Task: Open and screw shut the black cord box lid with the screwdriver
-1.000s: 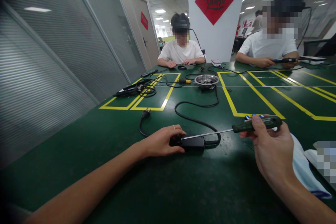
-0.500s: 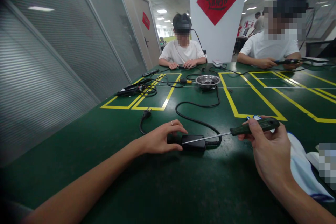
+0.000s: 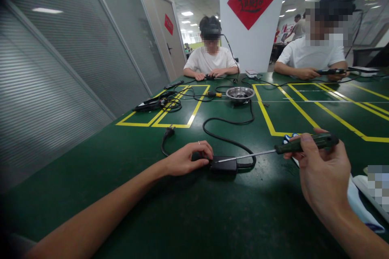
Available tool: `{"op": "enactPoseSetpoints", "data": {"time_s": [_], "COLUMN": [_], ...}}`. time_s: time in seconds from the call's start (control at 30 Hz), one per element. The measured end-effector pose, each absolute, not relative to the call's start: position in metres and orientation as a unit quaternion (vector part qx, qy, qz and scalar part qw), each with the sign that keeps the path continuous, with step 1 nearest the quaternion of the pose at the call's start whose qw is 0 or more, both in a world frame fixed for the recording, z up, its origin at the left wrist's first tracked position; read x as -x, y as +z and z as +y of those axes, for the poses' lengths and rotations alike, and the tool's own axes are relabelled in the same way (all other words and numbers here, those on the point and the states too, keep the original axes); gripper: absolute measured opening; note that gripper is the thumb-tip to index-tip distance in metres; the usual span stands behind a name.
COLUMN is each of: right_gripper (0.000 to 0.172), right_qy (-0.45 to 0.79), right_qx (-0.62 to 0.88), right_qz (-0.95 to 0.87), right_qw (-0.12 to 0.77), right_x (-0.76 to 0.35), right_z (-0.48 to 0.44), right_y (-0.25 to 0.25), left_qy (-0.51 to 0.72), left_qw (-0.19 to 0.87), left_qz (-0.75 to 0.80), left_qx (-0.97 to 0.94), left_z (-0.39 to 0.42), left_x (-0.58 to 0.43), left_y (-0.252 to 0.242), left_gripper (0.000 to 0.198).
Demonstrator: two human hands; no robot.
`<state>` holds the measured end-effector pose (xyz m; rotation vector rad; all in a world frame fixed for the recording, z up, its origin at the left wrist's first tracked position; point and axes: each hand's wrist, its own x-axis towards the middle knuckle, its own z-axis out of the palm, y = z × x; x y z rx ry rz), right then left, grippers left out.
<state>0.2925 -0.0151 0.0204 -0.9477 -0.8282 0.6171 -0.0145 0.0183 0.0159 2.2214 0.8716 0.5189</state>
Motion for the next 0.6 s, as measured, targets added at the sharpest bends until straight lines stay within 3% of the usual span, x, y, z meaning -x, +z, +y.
{"op": "enactPoseSetpoints", "data": {"time_s": [0.23,0.43,0.53,0.6], "right_gripper": [0.051,0.057,0.069,0.066], "right_qy": [0.271,0.164,0.102,0.121], "right_qx": [0.483,0.537,0.501,0.449], "right_qz": [-0.389,-0.466,-0.516,-0.542], "right_qw": [0.736,0.683,0.687,0.7], "right_x": [-0.286,-0.281,-0.276,-0.273], "right_z": [-0.02,-0.035,-0.045,-0.052], "right_y": [0.019,0.024,0.032,0.038], "left_qy": [0.179,0.183,0.186,0.185], "left_qw": [0.377,0.369,0.357,0.356], "left_qz": [0.325,0.346,0.347,0.348], "left_qx": [-0.849,-0.843,-0.847,-0.847], "left_z": [0.016,0.014,0.014,0.014], "left_x": [0.015,0.011,0.011,0.011], "left_y": [0.02,0.016,0.015,0.015], "left_gripper": [0.019,0.03,0.03,0.03]}}
